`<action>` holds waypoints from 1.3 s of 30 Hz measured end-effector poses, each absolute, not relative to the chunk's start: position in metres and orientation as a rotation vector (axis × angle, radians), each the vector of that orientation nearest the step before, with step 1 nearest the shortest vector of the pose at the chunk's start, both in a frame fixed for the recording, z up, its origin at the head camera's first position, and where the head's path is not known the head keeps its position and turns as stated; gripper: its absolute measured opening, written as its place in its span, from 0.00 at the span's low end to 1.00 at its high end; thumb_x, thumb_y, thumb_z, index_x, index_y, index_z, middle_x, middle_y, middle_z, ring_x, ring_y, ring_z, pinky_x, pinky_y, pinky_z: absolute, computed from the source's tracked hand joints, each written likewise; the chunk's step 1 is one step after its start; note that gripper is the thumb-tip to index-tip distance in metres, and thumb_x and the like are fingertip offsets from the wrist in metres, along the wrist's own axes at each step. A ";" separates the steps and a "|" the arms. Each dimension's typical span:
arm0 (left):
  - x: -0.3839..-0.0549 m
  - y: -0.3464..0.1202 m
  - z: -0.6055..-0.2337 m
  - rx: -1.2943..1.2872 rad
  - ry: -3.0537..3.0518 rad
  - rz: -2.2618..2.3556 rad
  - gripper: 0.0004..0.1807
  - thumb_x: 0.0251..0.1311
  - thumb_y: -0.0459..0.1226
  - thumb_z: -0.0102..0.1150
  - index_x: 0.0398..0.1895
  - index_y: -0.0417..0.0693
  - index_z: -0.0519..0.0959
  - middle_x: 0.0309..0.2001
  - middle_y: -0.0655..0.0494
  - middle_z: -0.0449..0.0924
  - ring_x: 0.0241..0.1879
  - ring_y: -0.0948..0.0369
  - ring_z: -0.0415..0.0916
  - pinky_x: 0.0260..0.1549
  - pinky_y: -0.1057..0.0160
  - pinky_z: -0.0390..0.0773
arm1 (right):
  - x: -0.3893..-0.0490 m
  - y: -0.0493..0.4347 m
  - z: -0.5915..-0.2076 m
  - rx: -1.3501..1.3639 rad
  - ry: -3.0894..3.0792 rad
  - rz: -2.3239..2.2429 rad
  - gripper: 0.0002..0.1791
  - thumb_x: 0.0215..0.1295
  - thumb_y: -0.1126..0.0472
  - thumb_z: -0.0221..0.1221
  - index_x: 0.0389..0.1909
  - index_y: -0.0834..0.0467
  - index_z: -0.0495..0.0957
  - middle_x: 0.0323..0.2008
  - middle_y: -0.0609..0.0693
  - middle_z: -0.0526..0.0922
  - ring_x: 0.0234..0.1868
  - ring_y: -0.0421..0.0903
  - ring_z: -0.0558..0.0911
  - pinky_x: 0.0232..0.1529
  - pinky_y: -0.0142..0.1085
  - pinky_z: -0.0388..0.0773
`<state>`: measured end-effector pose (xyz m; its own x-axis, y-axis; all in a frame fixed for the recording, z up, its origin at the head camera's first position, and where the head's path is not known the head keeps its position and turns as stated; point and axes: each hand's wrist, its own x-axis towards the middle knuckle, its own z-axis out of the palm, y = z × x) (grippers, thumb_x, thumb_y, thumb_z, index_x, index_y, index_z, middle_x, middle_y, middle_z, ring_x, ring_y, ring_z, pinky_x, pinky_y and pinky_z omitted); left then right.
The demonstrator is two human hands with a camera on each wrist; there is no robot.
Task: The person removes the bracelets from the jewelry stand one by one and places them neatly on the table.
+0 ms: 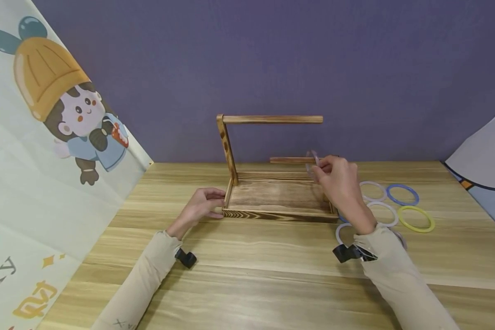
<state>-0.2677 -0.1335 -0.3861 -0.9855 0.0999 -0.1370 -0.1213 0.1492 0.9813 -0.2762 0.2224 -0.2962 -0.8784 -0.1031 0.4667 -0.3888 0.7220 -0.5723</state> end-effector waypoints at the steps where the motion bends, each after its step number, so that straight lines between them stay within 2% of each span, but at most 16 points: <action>1: -0.268 -0.134 -0.386 -0.021 2.246 1.949 0.19 0.61 0.24 0.59 0.56 0.29 0.75 0.50 0.34 0.78 0.43 0.49 0.82 0.37 0.55 0.90 | -0.277 0.222 -0.296 0.379 -2.520 0.969 0.11 0.68 0.63 0.63 0.39 0.69 0.82 0.28 0.63 0.87 0.23 0.50 0.86 0.12 0.24 0.76; 9: -0.268 -0.136 -0.391 -0.020 2.251 1.954 0.18 0.62 0.24 0.59 0.55 0.29 0.76 0.48 0.36 0.79 0.42 0.51 0.83 0.35 0.55 0.90 | -0.280 0.210 -0.292 0.407 -2.541 0.943 0.11 0.69 0.61 0.62 0.39 0.68 0.83 0.27 0.61 0.87 0.24 0.53 0.86 0.12 0.28 0.75; 18: -0.267 -0.133 -0.388 -0.016 2.234 1.949 0.20 0.62 0.25 0.60 0.57 0.30 0.75 0.52 0.33 0.78 0.47 0.44 0.82 0.39 0.54 0.89 | -0.284 0.196 -0.289 0.424 -2.561 0.977 0.12 0.70 0.60 0.61 0.40 0.67 0.83 0.28 0.61 0.87 0.25 0.53 0.86 0.13 0.31 0.79; 22: -0.268 -0.131 -0.387 0.004 2.241 1.943 0.19 0.63 0.25 0.59 0.57 0.29 0.75 0.52 0.33 0.78 0.47 0.44 0.81 0.39 0.54 0.89 | -0.285 0.191 -0.286 0.426 -2.542 0.951 0.11 0.69 0.60 0.62 0.38 0.66 0.84 0.28 0.61 0.87 0.26 0.53 0.86 0.19 0.39 0.84; 23: -0.269 -0.131 -0.387 0.007 2.244 1.945 0.19 0.63 0.25 0.59 0.57 0.29 0.75 0.52 0.33 0.78 0.47 0.45 0.81 0.38 0.54 0.89 | -0.286 0.189 -0.285 0.432 -2.533 0.946 0.11 0.69 0.60 0.63 0.37 0.66 0.84 0.28 0.60 0.87 0.26 0.53 0.87 0.23 0.41 0.85; 26: -0.271 -0.129 -0.387 0.008 2.254 1.948 0.18 0.63 0.25 0.58 0.57 0.29 0.75 0.51 0.35 0.78 0.45 0.47 0.82 0.37 0.54 0.90 | -0.288 0.185 -0.283 0.445 -2.516 0.959 0.11 0.68 0.60 0.63 0.37 0.67 0.84 0.28 0.61 0.87 0.26 0.53 0.86 0.24 0.37 0.85; 30: -0.273 -0.129 -0.387 -0.002 2.256 1.955 0.18 0.63 0.24 0.58 0.56 0.29 0.76 0.49 0.36 0.79 0.43 0.50 0.82 0.36 0.55 0.90 | -0.291 0.176 -0.281 0.463 -2.523 1.012 0.11 0.68 0.61 0.63 0.37 0.67 0.84 0.29 0.62 0.87 0.26 0.53 0.87 0.17 0.26 0.78; 39: -0.272 -0.131 -0.385 -0.013 2.244 1.970 0.18 0.62 0.24 0.58 0.56 0.29 0.76 0.50 0.36 0.79 0.43 0.50 0.82 0.35 0.54 0.90 | -0.295 0.150 -0.275 0.543 -2.537 1.078 0.09 0.68 0.63 0.63 0.38 0.67 0.83 0.28 0.60 0.87 0.26 0.51 0.87 0.17 0.28 0.81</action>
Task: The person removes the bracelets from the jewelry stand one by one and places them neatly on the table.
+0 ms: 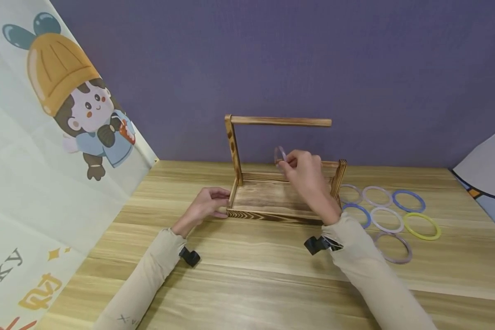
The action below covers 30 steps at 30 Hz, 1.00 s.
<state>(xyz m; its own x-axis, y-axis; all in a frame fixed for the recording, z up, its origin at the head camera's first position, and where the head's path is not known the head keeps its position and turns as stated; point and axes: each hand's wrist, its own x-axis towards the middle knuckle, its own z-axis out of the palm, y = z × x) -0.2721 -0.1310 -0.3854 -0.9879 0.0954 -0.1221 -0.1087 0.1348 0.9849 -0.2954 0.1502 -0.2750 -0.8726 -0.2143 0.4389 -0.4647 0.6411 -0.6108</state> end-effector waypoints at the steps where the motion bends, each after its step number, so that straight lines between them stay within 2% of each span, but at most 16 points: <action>1: -0.272 -0.130 -0.385 -0.009 2.244 1.969 0.18 0.62 0.24 0.58 0.56 0.29 0.76 0.50 0.35 0.79 0.43 0.49 0.82 0.35 0.54 0.90 | -0.295 0.149 -0.275 0.550 -2.537 1.081 0.09 0.68 0.63 0.63 0.38 0.67 0.83 0.28 0.60 0.87 0.26 0.51 0.87 0.18 0.28 0.82; 12: -0.273 -0.125 -0.382 0.002 2.253 1.950 0.18 0.63 0.24 0.58 0.56 0.29 0.75 0.51 0.35 0.78 0.44 0.49 0.82 0.35 0.55 0.90 | -0.286 0.142 -0.274 0.603 -2.494 1.089 0.08 0.68 0.63 0.63 0.38 0.66 0.84 0.28 0.58 0.87 0.26 0.50 0.87 0.21 0.37 0.85; 19: -0.272 -0.125 -0.382 0.001 2.241 1.955 0.18 0.63 0.24 0.58 0.56 0.29 0.75 0.51 0.35 0.78 0.46 0.47 0.82 0.36 0.55 0.90 | -0.275 0.144 -0.274 0.673 -2.423 1.089 0.11 0.70 0.61 0.62 0.42 0.67 0.84 0.30 0.58 0.87 0.27 0.50 0.87 0.24 0.40 0.88; 24: -0.269 -0.127 -0.383 -0.008 2.245 1.958 0.18 0.62 0.24 0.59 0.56 0.30 0.76 0.51 0.34 0.78 0.47 0.45 0.81 0.37 0.55 0.90 | -0.264 0.150 -0.270 0.681 -2.384 1.083 0.10 0.69 0.64 0.62 0.43 0.67 0.84 0.31 0.58 0.87 0.28 0.49 0.87 0.28 0.41 0.89; 27: -0.268 -0.128 -0.383 -0.016 2.245 1.962 0.18 0.62 0.24 0.58 0.56 0.29 0.76 0.51 0.33 0.78 0.47 0.44 0.81 0.37 0.54 0.90 | -0.257 0.157 -0.269 0.692 -2.352 1.068 0.09 0.67 0.66 0.63 0.43 0.68 0.84 0.30 0.59 0.87 0.27 0.49 0.87 0.27 0.39 0.88; 30: -0.268 -0.129 -0.384 -0.020 2.249 1.967 0.18 0.62 0.24 0.58 0.56 0.29 0.75 0.51 0.33 0.78 0.46 0.44 0.81 0.36 0.54 0.90 | -0.252 0.165 -0.270 0.703 -2.323 1.067 0.09 0.66 0.68 0.63 0.43 0.69 0.84 0.29 0.59 0.87 0.25 0.50 0.87 0.26 0.29 0.86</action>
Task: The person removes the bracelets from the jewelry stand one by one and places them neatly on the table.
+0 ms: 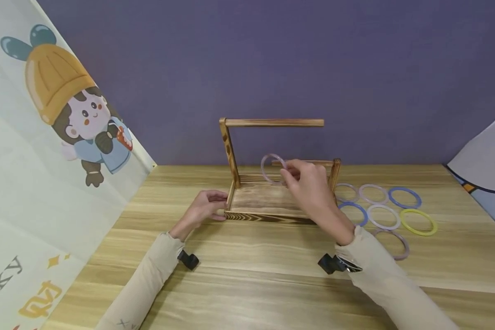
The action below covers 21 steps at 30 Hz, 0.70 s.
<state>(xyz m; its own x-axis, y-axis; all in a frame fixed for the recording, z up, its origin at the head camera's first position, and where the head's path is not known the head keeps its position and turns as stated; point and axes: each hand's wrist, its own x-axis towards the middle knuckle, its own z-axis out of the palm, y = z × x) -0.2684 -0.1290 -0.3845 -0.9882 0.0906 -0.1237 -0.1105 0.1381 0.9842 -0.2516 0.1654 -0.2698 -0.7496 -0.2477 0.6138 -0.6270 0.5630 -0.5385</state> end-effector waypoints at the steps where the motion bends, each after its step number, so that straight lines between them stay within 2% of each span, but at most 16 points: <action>1: -0.268 -0.129 -0.384 -0.023 2.249 1.968 0.18 0.62 0.24 0.58 0.56 0.29 0.75 0.51 0.33 0.78 0.46 0.45 0.82 0.36 0.54 0.90 | -0.249 0.169 -0.270 0.700 -2.323 1.064 0.09 0.66 0.68 0.63 0.44 0.69 0.83 0.29 0.59 0.87 0.25 0.50 0.87 0.26 0.25 0.85; 4: -0.269 -0.129 -0.385 -0.028 2.250 1.965 0.18 0.62 0.24 0.58 0.56 0.29 0.75 0.51 0.33 0.78 0.44 0.47 0.82 0.36 0.54 0.90 | -0.243 0.184 -0.271 0.692 -2.335 1.082 0.13 0.66 0.69 0.63 0.50 0.68 0.81 0.30 0.59 0.88 0.26 0.50 0.87 0.27 0.17 0.80; 7: -0.269 -0.128 -0.384 -0.037 2.247 1.964 0.19 0.62 0.24 0.58 0.56 0.29 0.75 0.50 0.34 0.78 0.42 0.49 0.82 0.36 0.54 0.90 | -0.236 0.200 -0.272 0.679 -2.355 1.096 0.17 0.66 0.70 0.63 0.55 0.67 0.78 0.32 0.60 0.88 0.25 0.47 0.87 0.25 0.18 0.80; 10: -0.269 -0.128 -0.384 -0.031 2.250 1.965 0.18 0.62 0.24 0.58 0.56 0.30 0.76 0.50 0.35 0.78 0.42 0.50 0.83 0.36 0.54 0.90 | -0.231 0.215 -0.272 0.661 -2.362 1.097 0.17 0.66 0.70 0.62 0.55 0.66 0.78 0.32 0.60 0.88 0.24 0.37 0.85 0.22 0.20 0.81; 14: -0.269 -0.128 -0.384 -0.021 2.250 1.962 0.18 0.63 0.24 0.58 0.56 0.30 0.76 0.50 0.35 0.79 0.41 0.51 0.83 0.36 0.54 0.90 | -0.225 0.233 -0.272 0.618 -2.371 1.054 0.17 0.66 0.67 0.63 0.55 0.64 0.80 0.31 0.59 0.88 0.24 0.26 0.82 0.23 0.17 0.79; 21: -0.265 -0.128 -0.380 -0.009 2.227 1.953 0.19 0.63 0.24 0.57 0.58 0.27 0.74 0.53 0.30 0.76 0.41 0.52 0.82 0.39 0.51 0.89 | -0.214 0.263 -0.274 0.558 -2.414 1.045 0.18 0.66 0.66 0.64 0.56 0.61 0.81 0.31 0.59 0.88 0.24 0.28 0.82 0.24 0.17 0.79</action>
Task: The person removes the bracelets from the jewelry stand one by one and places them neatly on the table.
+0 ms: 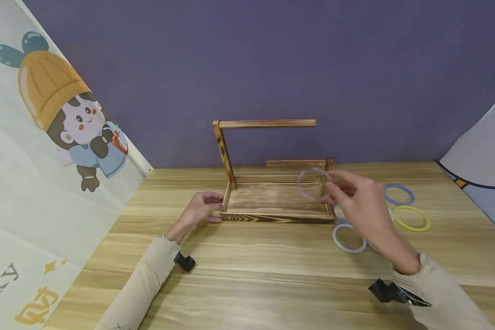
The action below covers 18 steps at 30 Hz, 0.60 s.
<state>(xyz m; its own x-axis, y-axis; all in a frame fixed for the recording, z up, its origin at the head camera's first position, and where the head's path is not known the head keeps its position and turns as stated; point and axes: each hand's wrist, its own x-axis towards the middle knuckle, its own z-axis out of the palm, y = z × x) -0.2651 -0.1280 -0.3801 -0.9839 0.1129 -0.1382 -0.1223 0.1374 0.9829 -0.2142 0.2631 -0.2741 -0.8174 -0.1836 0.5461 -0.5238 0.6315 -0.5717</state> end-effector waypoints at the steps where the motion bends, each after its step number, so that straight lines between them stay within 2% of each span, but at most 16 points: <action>1: -0.265 -0.128 -0.380 -0.013 2.226 1.955 0.19 0.63 0.24 0.57 0.58 0.27 0.74 0.53 0.30 0.76 0.41 0.52 0.82 0.39 0.51 0.89 | -0.213 0.267 -0.275 0.545 -2.420 1.042 0.18 0.66 0.65 0.64 0.56 0.60 0.81 0.31 0.58 0.88 0.24 0.29 0.82 0.24 0.17 0.78; 4: -0.267 -0.127 -0.385 -0.023 2.239 1.962 0.18 0.63 0.24 0.58 0.57 0.28 0.75 0.52 0.32 0.77 0.40 0.52 0.82 0.37 0.53 0.90 | -0.210 0.280 -0.278 0.498 -2.422 1.034 0.17 0.65 0.65 0.65 0.55 0.61 0.82 0.29 0.55 0.88 0.22 0.29 0.82 0.22 0.17 0.78; 8: -0.268 -0.127 -0.387 -0.016 2.247 1.963 0.18 0.63 0.24 0.58 0.56 0.28 0.75 0.51 0.32 0.78 0.40 0.52 0.82 0.36 0.53 0.90 | -0.206 0.298 -0.283 0.409 -2.434 1.047 0.15 0.65 0.63 0.66 0.52 0.61 0.84 0.28 0.38 0.86 0.21 0.28 0.82 0.17 0.21 0.76; 10: -0.268 -0.127 -0.387 -0.015 2.251 1.962 0.18 0.63 0.24 0.58 0.57 0.28 0.75 0.51 0.32 0.78 0.40 0.52 0.83 0.36 0.54 0.90 | -0.204 0.307 -0.286 0.377 -2.442 1.039 0.15 0.64 0.63 0.67 0.50 0.61 0.85 0.27 0.32 0.84 0.21 0.27 0.81 0.12 0.23 0.73; 14: -0.268 -0.127 -0.385 -0.024 2.258 1.960 0.19 0.64 0.25 0.58 0.57 0.29 0.75 0.52 0.32 0.77 0.41 0.50 0.82 0.36 0.54 0.90 | -0.201 0.326 -0.294 0.360 -2.464 1.004 0.15 0.64 0.64 0.67 0.50 0.65 0.84 0.26 0.36 0.85 0.21 0.27 0.81 0.13 0.22 0.73; 18: -0.268 -0.127 -0.384 -0.031 2.249 1.956 0.20 0.63 0.24 0.58 0.58 0.28 0.74 0.54 0.30 0.76 0.46 0.44 0.81 0.39 0.51 0.89 | -0.198 0.348 -0.304 0.318 -2.497 1.006 0.16 0.65 0.67 0.65 0.51 0.71 0.81 0.23 0.36 0.85 0.20 0.29 0.80 0.20 0.19 0.78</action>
<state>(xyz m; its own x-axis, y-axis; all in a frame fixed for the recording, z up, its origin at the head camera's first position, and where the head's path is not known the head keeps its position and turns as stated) -0.2682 -0.1273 -0.3840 -0.9869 0.0894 -0.1339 -0.1202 0.1443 0.9822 -0.1975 0.3481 -0.3045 -0.8827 -0.0512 0.4672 -0.3609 0.7108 -0.6038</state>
